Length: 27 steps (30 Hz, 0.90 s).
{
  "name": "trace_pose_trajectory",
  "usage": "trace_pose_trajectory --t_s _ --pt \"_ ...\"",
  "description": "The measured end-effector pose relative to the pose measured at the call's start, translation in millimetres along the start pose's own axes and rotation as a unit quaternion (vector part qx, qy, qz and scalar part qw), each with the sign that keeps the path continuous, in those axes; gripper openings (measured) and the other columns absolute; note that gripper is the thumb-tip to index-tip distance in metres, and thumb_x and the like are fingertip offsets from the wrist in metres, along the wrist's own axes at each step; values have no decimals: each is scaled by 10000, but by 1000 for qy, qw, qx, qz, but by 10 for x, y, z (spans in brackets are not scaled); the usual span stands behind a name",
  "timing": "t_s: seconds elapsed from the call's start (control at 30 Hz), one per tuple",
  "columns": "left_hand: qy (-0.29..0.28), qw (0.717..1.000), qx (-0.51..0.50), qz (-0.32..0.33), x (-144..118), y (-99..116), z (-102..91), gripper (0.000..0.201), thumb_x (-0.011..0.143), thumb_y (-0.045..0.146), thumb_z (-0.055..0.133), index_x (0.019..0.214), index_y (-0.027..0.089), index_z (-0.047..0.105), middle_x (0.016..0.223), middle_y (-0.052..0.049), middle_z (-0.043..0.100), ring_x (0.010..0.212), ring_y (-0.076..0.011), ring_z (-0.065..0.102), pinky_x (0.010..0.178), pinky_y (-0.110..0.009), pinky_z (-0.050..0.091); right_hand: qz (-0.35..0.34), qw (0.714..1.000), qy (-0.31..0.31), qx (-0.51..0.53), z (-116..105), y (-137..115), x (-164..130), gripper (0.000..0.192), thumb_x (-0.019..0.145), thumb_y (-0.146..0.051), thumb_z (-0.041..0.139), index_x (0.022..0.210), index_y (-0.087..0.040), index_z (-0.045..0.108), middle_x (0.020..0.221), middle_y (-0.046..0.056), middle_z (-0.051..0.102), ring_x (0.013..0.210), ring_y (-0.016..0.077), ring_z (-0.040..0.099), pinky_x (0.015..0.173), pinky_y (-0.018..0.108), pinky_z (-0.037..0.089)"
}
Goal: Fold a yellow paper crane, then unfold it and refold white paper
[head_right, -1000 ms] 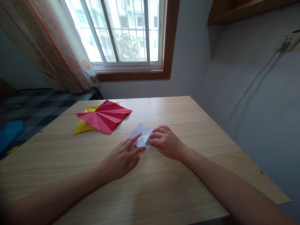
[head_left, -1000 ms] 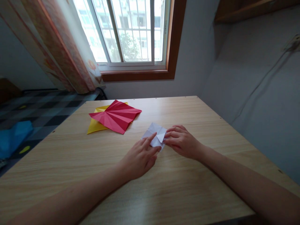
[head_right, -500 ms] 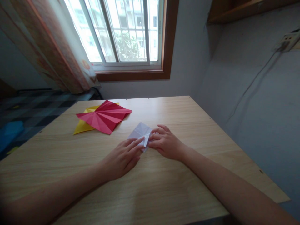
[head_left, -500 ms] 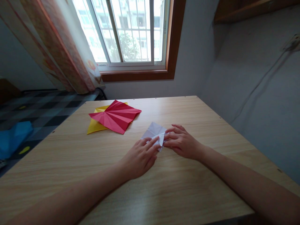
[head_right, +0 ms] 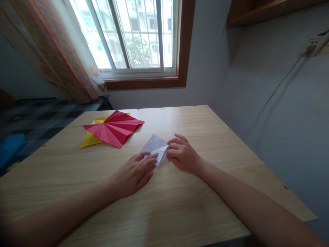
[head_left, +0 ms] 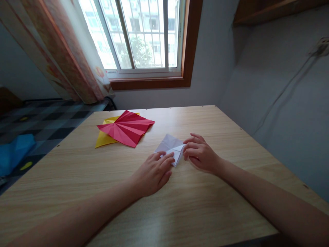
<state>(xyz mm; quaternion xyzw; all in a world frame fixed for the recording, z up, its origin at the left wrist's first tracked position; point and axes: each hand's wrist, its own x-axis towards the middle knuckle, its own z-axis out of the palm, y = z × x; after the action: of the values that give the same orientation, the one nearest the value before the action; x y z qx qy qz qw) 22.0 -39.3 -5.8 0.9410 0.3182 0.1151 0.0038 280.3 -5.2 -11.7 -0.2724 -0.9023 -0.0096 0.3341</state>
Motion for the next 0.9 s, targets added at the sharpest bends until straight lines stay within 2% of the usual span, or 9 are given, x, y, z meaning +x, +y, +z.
trace_pose_trajectory --t_s 0.1,0.2,0.3,0.4,0.6,0.9 --pt "2 1000 8 5 8 4 -12 374 978 292 430 1314 187 556 1412 -98 550 1219 -300 506 1031 -499 433 15 999 40 -27 -3 30 3 196 838 -86 539 815 -230 671 857 11 696 977 194 609 1104 460 319" --pt "1 1000 20 16 15 3 -15 436 987 292 414 1405 188 481 1423 -102 543 1217 -295 514 1032 -497 433 8 998 46 -43 -15 26 10 273 850 -79 521 991 -229 700 962 39 712 998 202 604 1070 449 369" --pt "2 999 30 24 20 1 -11 441 992 293 408 1418 192 470 1425 -102 541 1218 -290 521 1040 -495 428 -14 998 18 -50 -27 -9 18 320 894 -116 513 1143 -226 682 1124 61 714 1091 214 592 1034 429 408" --pt "0 999 39 28 21 -2 -1 430 993 296 412 1403 194 488 1417 -105 546 1227 -296 520 1039 -497 425 -26 998 -30 -57 -25 -35 17 343 925 -169 519 1239 -226 644 1254 65 683 1186 219 573 1077 440 372" --pt "5 998 48 32 16 -14 24 423 992 304 413 1397 216 502 1422 -100 540 1237 -306 509 1035 -499 423 -19 995 -83 -54 18 11 -22 340 918 -156 500 1220 -191 654 1295 80 669 1212 223 597 1108 470 328" --pt "-7 998 50 29 23 6 -10 412 996 311 405 1376 213 532 1423 -110 540 1219 -314 522 1025 -514 427 -17 994 -103 -44 47 44 -41 340 896 -134 543 1202 -217 665 1220 76 711 1214 219 612 1139 483 284"
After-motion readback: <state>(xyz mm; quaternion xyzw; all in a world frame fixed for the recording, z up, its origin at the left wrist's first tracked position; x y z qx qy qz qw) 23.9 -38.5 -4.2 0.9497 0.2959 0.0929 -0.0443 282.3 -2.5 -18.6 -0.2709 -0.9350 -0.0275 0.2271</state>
